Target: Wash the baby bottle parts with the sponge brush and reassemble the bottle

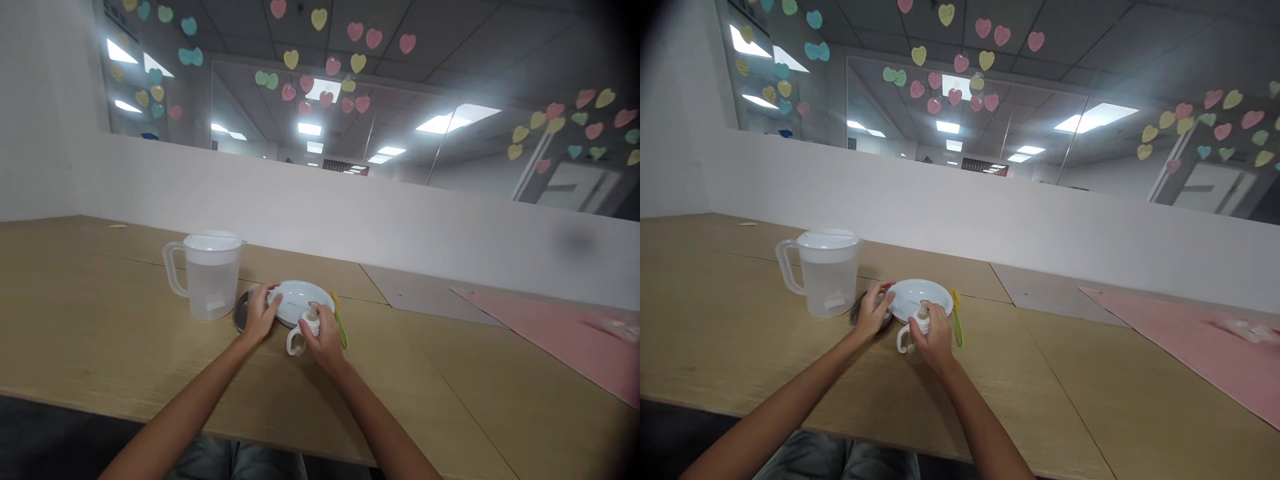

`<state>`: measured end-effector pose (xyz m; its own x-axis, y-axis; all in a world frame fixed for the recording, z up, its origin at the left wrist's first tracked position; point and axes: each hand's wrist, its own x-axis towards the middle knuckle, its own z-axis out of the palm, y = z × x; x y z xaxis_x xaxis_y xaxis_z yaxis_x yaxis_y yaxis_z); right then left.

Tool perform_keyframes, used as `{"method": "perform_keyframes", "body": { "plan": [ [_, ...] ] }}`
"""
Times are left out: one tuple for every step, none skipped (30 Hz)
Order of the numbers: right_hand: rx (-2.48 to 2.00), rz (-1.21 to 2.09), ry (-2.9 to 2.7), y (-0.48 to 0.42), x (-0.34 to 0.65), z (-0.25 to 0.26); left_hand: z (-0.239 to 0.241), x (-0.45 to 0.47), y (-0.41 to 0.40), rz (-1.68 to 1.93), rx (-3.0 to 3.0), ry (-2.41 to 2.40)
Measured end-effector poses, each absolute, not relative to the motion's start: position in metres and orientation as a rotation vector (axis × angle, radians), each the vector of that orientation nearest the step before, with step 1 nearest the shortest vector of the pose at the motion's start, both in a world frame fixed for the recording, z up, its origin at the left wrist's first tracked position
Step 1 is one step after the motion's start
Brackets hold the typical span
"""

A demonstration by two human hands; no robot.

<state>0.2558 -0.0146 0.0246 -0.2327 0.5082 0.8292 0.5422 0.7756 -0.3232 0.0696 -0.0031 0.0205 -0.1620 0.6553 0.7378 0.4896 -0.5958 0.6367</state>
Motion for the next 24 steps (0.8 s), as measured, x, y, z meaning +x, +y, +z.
{"method": "perform_keyframes", "body": {
  "plan": [
    [-0.791,-0.064,-1.905,-0.014,0.256,0.025,0.019,0.062,0.003,1.912,1.887,1.495],
    [-0.781,-0.083,-1.922,-0.014,0.256,0.025,0.017,0.055,0.009,1.881,1.896,1.629],
    [-0.773,-0.097,-1.932,-0.014,0.256,0.025,0.014,0.048,0.015,1.808,1.941,1.734],
    [-0.770,-0.106,-1.937,-0.014,0.256,0.025,0.011,0.041,0.020,1.722,1.998,1.815],
    [-0.769,-0.112,-1.939,-0.013,0.257,0.024,0.007,0.036,0.024,1.650,2.043,1.871],
    [-0.770,-0.115,-1.939,-0.013,0.257,0.024,0.003,0.032,0.028,1.597,2.070,1.901],
    [-0.772,-0.119,-1.935,-0.012,0.257,0.024,-0.001,0.029,0.031,1.519,2.094,1.942],
    [-0.774,-0.122,-1.928,-0.012,0.257,0.023,-0.005,0.028,0.033,1.419,2.110,1.989],
    [-0.777,-0.125,-1.916,-0.012,0.257,0.022,-0.009,0.027,0.035,1.309,2.121,2.036],
    [-0.782,-0.128,-1.900,-0.012,0.257,0.021,-0.012,0.027,0.036,1.198,2.129,2.082],
    [-0.790,-0.131,-1.879,-0.011,0.256,0.020,-0.013,0.027,0.036,1.107,2.132,2.121],
    [-0.801,-0.136,-1.856,-0.011,0.255,0.020,-0.014,0.028,0.037,1.055,2.127,2.146],
    [-0.817,-0.144,-1.834,-0.011,0.253,0.019,-0.014,0.028,0.038,1.050,2.118,2.155],
    [-0.834,-0.155,-1.814,-0.012,0.251,0.018,-0.013,0.029,0.038,1.063,2.107,2.161],
    [-0.852,-0.169,-1.796,-0.012,0.249,0.017,-0.012,0.030,0.039,1.071,2.092,2.173],
    [-0.872,-0.182,-1.782,-0.013,0.246,0.016,-0.011,0.031,0.039,1.078,2.076,2.187],
    [-0.892,-0.192,-1.771,-0.014,0.244,0.015,-0.009,0.032,0.040,1.086,2.059,2.199],
    [-0.908,-0.197,-1.761,-0.016,0.241,0.014,-0.008,0.033,0.039,1.095,2.044,2.211],
    [-0.919,-0.196,-1.750,-0.017,0.239,0.014,-0.006,0.033,0.039,1.103,2.033,2.219],
    [-0.924,-0.190,-1.742,-0.018,0.238,0.013,-0.005,0.033,0.038,1.112,2.028,2.224],
    [-0.920,-0.178,-1.734,-0.019,0.237,0.012,-0.004,0.032,0.036,1.121,2.030,2.224],
    [-0.909,-0.162,-1.726,-0.020,0.237,0.012,-0.002,0.031,0.034,1.121,2.038,2.223],
    [-0.892,-0.145,-1.716,-0.020,0.238,0.011,0.001,0.030,0.032,1.133,2.046,2.222],
    [-0.872,-0.128,-1.703,-0.020,0.239,0.011,0.004,0.029,0.030,1.180,2.052,2.223]
  ]
}}
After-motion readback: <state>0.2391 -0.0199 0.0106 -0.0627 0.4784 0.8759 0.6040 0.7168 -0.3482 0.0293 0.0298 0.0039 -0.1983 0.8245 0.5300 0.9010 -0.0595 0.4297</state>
